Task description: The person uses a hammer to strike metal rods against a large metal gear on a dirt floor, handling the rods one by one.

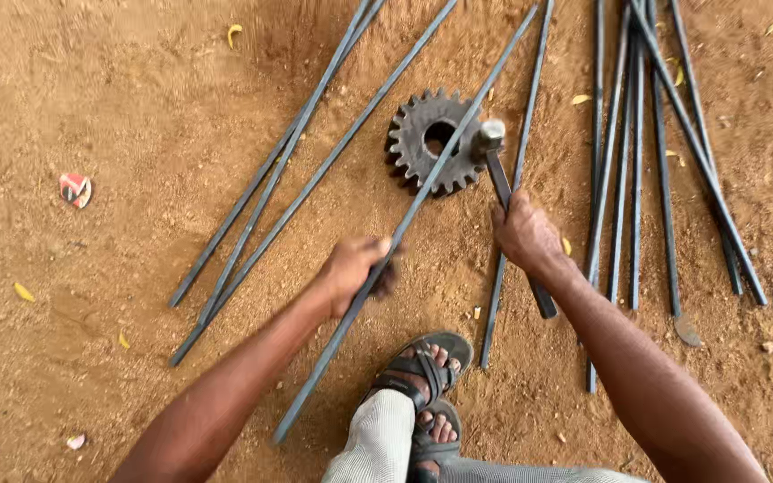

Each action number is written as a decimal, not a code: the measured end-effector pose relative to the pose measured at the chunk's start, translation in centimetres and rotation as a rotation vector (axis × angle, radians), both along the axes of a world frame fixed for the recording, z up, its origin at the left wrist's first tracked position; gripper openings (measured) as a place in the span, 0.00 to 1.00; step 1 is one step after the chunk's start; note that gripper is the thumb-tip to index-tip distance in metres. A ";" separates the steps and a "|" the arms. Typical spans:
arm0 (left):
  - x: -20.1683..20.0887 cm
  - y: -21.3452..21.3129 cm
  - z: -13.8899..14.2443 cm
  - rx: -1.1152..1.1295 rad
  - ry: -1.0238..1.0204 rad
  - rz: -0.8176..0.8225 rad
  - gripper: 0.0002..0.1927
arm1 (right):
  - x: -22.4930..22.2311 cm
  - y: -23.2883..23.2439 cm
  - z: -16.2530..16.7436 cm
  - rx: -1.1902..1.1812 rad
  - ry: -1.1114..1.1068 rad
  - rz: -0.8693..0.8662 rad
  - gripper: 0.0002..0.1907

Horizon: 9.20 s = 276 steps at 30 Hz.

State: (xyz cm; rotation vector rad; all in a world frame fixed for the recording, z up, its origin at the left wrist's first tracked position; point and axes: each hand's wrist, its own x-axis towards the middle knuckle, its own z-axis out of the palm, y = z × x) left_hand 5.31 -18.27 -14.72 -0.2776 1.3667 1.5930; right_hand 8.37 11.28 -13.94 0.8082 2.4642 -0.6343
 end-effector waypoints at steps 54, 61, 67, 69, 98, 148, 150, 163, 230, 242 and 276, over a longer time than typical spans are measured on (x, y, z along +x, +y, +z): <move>3.3 -4.6 -9.3 -0.700 0.825 -0.366 0.20 | -1.5 -2.3 -3.4 -0.047 0.832 0.147 0.11; 5.9 -7.2 -11.0 -0.648 0.975 -0.290 0.22 | -1.1 1.0 -2.3 -0.177 0.912 0.085 0.17; 8.4 -9.5 -11.0 -0.637 0.952 -0.284 0.21 | -1.0 -1.3 -3.8 0.112 0.834 0.276 0.22; 8.7 -9.8 -10.8 -0.675 0.868 -0.298 0.22 | -1.3 -1.3 -3.9 0.020 0.483 0.111 0.15; -0.3 5.2 -0.5 0.041 0.032 -0.014 0.18 | 2.9 -0.8 -6.6 -0.163 0.195 -0.057 0.15; 5.3 -3.1 -9.1 -0.482 0.739 -0.216 0.19 | 3.3 -0.2 -5.2 0.016 0.442 0.026 0.19; 6.3 -3.6 -9.7 -0.556 0.651 -0.249 0.19 | 2.7 0.4 -4.0 0.010 0.678 0.084 0.17; 7.7 -4.6 -10.1 -0.586 0.740 -0.242 0.19 | -0.8 -1.5 -5.3 -0.150 0.267 -0.066 0.16; -1.7 14.0 9.7 1.061 -0.026 0.242 0.23 | 4.7 1.5 -10.1 -0.124 0.592 0.415 0.27; -0.5 1.0 3.5 0.108 0.052 -0.069 0.22 | 3.3 -0.5 -7.1 -0.110 0.235 -0.094 0.14; -0.3 2.6 0.0 -0.124 0.156 -0.039 0.20 | 2.3 0.1 -9.0 -0.011 0.244 -0.004 0.16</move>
